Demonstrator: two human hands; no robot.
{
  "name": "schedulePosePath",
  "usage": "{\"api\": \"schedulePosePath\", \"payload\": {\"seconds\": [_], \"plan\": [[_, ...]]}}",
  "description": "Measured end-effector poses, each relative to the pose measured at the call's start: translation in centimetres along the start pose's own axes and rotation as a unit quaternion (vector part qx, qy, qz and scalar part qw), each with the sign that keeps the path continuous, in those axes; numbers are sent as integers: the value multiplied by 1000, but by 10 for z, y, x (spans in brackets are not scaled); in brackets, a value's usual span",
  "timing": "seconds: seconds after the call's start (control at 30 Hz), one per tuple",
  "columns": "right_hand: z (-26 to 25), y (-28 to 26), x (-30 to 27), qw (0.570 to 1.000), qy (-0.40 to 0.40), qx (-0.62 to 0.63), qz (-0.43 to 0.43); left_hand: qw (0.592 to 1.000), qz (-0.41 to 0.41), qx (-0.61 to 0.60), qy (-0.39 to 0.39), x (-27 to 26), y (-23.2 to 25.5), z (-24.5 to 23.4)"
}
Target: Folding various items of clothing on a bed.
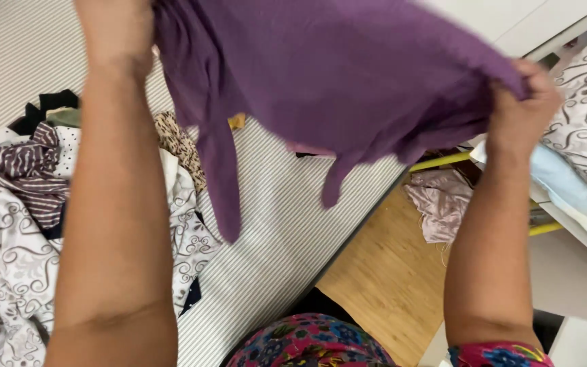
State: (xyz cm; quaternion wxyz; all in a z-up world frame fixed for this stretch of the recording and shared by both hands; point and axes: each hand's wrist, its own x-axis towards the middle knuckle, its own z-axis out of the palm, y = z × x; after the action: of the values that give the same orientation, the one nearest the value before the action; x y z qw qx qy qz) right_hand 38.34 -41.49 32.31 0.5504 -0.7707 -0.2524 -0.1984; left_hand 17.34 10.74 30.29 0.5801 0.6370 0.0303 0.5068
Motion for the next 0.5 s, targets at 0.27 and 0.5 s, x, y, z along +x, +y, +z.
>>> {"api": "schedulePosePath", "payload": {"seconds": [0.27,0.5], "plan": [[-24,112,-82,969,-168,61,170,934,-318,42,-159,-63,-13,-61],[48,189,-215,780,-537,-211,240,755,-568,128,-302,-271,-131,-146]]}}
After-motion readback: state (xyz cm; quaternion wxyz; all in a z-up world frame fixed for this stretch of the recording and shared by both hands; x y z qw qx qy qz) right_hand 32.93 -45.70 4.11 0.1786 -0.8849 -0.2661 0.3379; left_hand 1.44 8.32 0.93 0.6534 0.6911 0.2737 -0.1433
